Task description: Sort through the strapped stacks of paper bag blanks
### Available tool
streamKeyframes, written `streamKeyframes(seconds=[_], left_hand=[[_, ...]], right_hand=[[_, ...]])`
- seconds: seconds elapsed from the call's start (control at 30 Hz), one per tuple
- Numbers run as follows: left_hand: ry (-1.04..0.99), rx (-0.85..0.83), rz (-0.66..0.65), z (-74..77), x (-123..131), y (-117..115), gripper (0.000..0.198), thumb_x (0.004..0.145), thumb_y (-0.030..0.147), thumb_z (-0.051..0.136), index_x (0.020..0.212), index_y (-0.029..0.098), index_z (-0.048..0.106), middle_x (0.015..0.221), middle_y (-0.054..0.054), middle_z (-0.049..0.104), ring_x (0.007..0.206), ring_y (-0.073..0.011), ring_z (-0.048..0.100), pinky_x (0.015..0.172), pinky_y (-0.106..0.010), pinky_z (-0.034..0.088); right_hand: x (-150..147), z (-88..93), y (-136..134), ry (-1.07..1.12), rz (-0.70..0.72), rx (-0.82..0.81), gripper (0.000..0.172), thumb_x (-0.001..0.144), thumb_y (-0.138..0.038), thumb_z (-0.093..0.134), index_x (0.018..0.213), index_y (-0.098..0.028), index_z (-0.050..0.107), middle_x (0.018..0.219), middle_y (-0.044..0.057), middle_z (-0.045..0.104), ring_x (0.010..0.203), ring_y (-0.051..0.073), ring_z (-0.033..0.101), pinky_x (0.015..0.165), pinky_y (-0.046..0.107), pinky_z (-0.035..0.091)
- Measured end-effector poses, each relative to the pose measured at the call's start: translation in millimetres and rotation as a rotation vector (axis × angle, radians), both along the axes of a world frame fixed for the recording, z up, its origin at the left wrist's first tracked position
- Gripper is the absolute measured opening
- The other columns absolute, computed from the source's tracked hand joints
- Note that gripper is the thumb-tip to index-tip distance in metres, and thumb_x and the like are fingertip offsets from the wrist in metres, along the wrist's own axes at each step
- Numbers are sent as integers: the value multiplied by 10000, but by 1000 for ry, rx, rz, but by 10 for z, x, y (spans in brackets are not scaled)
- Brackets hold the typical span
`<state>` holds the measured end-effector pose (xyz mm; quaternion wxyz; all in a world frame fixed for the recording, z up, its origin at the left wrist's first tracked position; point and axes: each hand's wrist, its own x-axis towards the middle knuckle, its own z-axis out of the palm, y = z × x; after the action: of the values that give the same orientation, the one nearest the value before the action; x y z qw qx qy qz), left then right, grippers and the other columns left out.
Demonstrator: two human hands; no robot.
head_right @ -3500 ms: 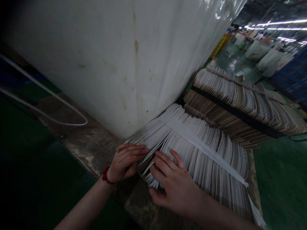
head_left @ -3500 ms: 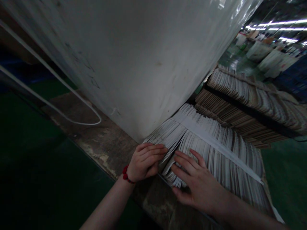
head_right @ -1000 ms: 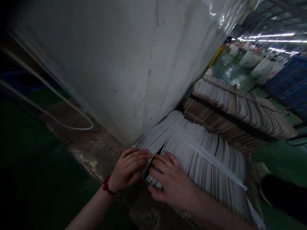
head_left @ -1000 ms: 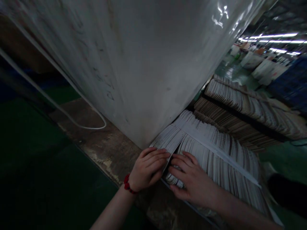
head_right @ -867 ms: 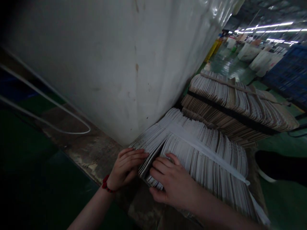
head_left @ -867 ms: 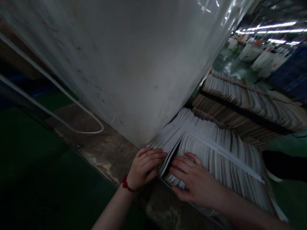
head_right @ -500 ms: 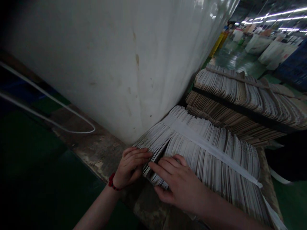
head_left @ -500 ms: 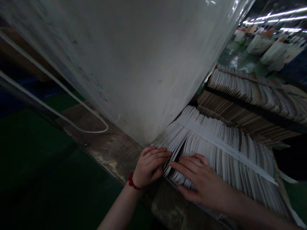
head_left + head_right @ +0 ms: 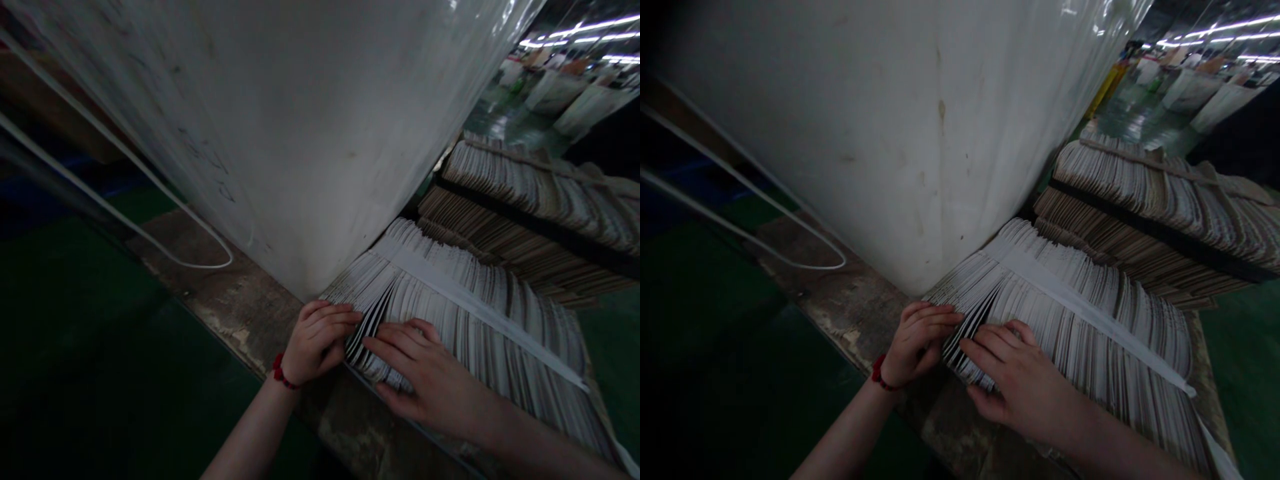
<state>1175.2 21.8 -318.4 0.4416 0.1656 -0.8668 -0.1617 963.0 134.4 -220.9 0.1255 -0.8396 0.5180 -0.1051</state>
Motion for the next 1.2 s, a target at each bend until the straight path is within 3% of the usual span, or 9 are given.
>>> streamKeyframes(seconds=[0.43,0.7,1.07,1.2], left_hand=[[24,-4,4,25,-17,3,312,813,68,512,1047,258,593,1152,9,733,1164,-162,633,1081,-394,352],[25,-14,18,25,-24,4,322,817,67,501,1056,261,596,1143,4,737,1140,-167,649,1065,-397,373],[39,-9,8,24,-30,6,331,814,67,502,1068,258,594,1142,5,737,1140,-163,647,1080,-390,346],[42,-3,-1,28,-37,6,319,820,67,503,1063,253,591,1148,-5,734,1154,-169,638,1065,-397,346]], right_hand=[[-7,2,-11,23,6,-22,405,888,-351,605,1272,-240,543,1232,79,604,1174,254,532,1046,451,329],[2,17,-5,78,13,-28,366,895,-340,572,1248,-245,554,1517,29,436,1267,247,457,1036,422,340],[18,27,-24,86,17,-16,365,920,-367,546,1267,-256,547,1466,1,501,1288,223,445,1065,407,286],[31,14,-20,67,-9,-34,383,906,-382,555,1270,-263,543,1354,26,590,1242,231,489,1108,452,211]])
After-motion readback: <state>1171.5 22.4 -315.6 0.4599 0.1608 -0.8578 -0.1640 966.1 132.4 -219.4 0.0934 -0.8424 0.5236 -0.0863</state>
